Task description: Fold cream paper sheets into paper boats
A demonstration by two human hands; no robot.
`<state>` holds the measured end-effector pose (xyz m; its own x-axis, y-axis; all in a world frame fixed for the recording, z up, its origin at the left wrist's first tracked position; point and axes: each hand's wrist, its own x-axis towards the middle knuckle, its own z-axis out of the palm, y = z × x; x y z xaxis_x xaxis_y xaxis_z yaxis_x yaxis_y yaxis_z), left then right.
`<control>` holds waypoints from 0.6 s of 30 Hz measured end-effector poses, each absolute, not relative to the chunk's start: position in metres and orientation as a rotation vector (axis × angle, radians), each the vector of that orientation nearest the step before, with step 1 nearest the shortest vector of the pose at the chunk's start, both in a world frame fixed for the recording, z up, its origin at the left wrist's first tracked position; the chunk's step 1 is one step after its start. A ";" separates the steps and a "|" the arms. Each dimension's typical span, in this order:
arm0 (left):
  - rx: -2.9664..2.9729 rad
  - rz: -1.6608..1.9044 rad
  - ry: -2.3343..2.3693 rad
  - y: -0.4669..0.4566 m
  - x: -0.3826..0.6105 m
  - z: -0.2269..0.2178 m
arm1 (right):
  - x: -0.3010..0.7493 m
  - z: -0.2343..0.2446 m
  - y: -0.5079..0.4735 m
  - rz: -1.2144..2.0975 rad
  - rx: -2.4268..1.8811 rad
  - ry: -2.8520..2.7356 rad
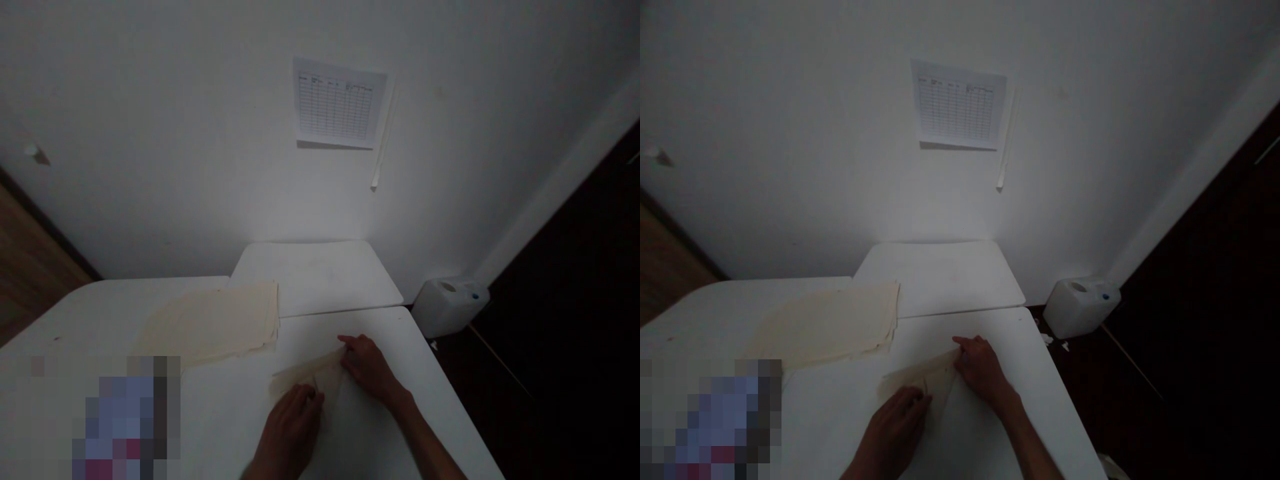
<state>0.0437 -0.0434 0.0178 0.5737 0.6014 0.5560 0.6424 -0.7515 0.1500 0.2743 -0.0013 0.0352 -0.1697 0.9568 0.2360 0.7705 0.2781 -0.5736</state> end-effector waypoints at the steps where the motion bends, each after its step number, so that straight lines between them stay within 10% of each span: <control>1: -2.728 -0.906 -1.093 -0.043 0.050 0.018 | 0.273 0.036 -0.001 0.459 -1.539 -1.991; 18: -2.768 -0.768 -1.171 -0.023 0.079 0.021 | 0.267 0.028 -0.001 0.800 -1.434 -1.621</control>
